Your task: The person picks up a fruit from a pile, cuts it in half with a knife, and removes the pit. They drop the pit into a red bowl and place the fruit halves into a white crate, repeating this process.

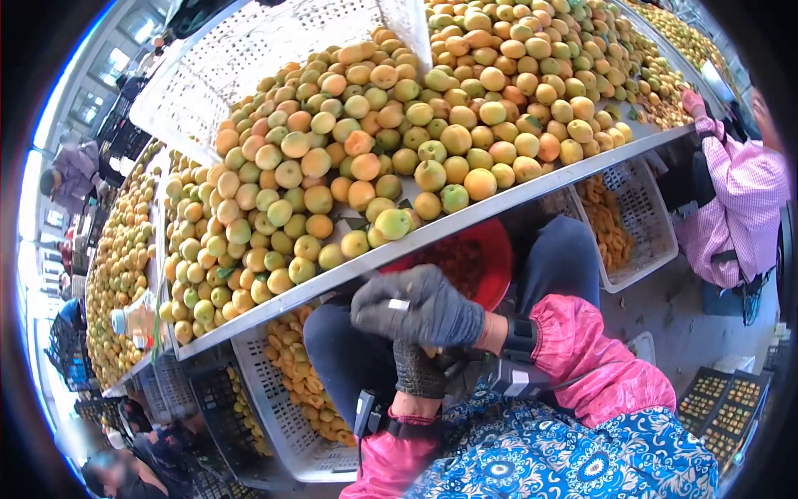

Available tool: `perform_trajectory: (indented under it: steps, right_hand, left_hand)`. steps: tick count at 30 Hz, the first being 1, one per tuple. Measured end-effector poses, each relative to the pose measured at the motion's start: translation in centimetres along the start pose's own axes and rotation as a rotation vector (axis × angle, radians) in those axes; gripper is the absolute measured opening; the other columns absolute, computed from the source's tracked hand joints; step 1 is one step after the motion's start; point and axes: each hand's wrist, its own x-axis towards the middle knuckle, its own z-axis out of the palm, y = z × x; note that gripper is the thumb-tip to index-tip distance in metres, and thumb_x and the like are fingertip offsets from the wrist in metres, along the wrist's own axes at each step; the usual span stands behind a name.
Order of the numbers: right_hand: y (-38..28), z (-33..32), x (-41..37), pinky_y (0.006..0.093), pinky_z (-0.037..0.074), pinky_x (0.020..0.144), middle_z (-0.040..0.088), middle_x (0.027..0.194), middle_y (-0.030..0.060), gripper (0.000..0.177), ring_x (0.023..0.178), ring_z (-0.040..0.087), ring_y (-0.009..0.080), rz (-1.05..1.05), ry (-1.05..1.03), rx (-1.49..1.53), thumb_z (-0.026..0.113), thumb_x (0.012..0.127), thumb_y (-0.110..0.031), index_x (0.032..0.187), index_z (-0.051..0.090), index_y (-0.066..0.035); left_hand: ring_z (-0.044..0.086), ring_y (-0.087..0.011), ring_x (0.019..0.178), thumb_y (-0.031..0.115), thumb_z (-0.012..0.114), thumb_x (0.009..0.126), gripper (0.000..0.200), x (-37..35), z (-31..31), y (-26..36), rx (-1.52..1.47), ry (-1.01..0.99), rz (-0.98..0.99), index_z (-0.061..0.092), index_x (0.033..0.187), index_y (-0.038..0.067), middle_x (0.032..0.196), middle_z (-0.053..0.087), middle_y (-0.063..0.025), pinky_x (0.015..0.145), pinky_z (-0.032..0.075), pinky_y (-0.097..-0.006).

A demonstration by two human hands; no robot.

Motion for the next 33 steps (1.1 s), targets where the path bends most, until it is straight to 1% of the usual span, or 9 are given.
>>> perform_trajectory:
  steps: [7,10,12,14,15,17,21,27,33]
  right_hand:
    - [0.8,0.3,-0.6,0.0299,0.051,0.069,0.068,0.080,0.0086,0.015,0.073,0.067,0.0203,-0.158,-0.551,-0.384,0.068,0.087,-0.016,0.097,0.066,-0.004]
    - [-0.3,-0.7,-0.3,0.0292,0.051,0.069,0.067,0.083,0.0090,0.013,0.076,0.067,0.0203,-0.118,-0.183,-0.008,0.068,0.087,-0.014,0.096,0.066,-0.004]
    - [-2.2,-2.3,0.0,0.0271,0.052,0.070,0.068,0.085,0.0073,0.016,0.078,0.063,0.0104,-0.035,0.159,-0.049,0.069,0.086,-0.012,0.101,0.068,-0.004]
    - [-1.8,-3.6,-0.1,0.0304,0.050,0.067,0.066,0.081,0.0085,0.020,0.076,0.063,0.0136,0.083,0.265,0.025,0.069,0.087,-0.018,0.101,0.066,-0.004]
    - [-1.6,-4.1,-0.8,0.0304,0.050,0.067,0.066,0.081,0.0085,0.020,0.076,0.063,0.0136,0.078,0.251,0.029,0.069,0.087,-0.018,0.101,0.066,-0.004]
    - [-1.1,-5.2,-2.1,0.0347,0.052,0.067,0.068,0.085,0.0145,0.028,0.077,0.068,0.0222,0.064,0.036,-0.396,0.069,0.086,-0.019,0.110,0.064,-0.006]
    - [0.8,-3.8,-5.2,0.0430,0.052,0.072,0.065,0.093,0.0221,0.038,0.086,0.064,0.0387,0.095,-0.088,-0.669,0.064,0.086,-0.020,0.120,0.059,-0.005]
    - [1.4,-2.9,-6.2,0.0374,0.053,0.076,0.066,0.099,0.0210,0.036,0.091,0.066,0.0359,0.079,0.019,-0.525,0.067,0.085,-0.016,0.117,0.060,-0.003]
    - [0.7,-2.6,-7.4,0.0402,0.053,0.068,0.066,0.088,0.0197,0.033,0.078,0.066,0.0361,0.042,-0.005,-0.716,0.068,0.083,-0.017,0.112,0.061,-0.003]
  left_hand:
    - [0.059,-0.0236,0.102,0.038,0.048,0.096,0.043,2.1,1.5,1.1,0.216,0.204,-0.024,0.053,0.123,0.005,0.114,0.059,-0.0107,0.086,0.050,-0.0332]
    - [0.061,-0.0238,0.097,0.040,0.051,0.095,0.043,2.2,2.5,1.2,0.291,0.291,0.012,0.055,0.119,0.005,0.109,0.061,-0.0109,0.081,0.052,-0.0323]
    - [0.062,-0.0239,0.094,0.042,0.053,0.094,0.043,2.4,3.3,1.7,0.332,0.344,0.068,0.056,0.116,0.005,0.105,0.062,-0.0110,0.077,0.054,-0.0317]
    - [0.064,-0.0240,0.090,0.043,0.055,0.093,0.043,2.3,4.0,2.5,0.375,0.403,0.129,0.058,0.113,0.004,0.102,0.063,-0.0111,0.074,0.055,-0.0311]
    - [0.064,-0.0227,0.068,0.047,0.057,0.091,0.041,2.6,4.5,2.5,0.237,0.479,0.162,0.061,0.097,0.006,0.082,0.065,-0.0079,0.055,0.053,-0.0303]
    - [0.064,-0.0214,0.071,0.044,0.053,0.093,0.039,2.1,2.7,3.3,0.262,0.434,0.195,0.062,0.099,0.006,0.086,0.065,-0.0080,0.060,0.053,-0.0305]
    - [0.063,-0.0200,0.073,0.046,0.050,0.096,0.044,2.3,6.6,2.2,0.277,0.491,0.271,0.063,0.096,0.004,0.083,0.065,-0.0079,0.068,0.053,-0.0307]
    - [0.063,-0.0201,0.074,0.047,0.045,0.099,0.048,1.5,6.1,1.3,0.591,0.490,0.391,0.063,0.094,0.002,0.083,0.065,-0.0078,0.069,0.052,-0.0309]
    - [0.063,-0.0264,0.075,0.046,0.053,0.093,0.043,1.4,4.2,0.8,0.035,0.390,0.095,0.060,0.093,0.004,0.084,0.064,-0.0111,0.071,0.054,-0.0389]
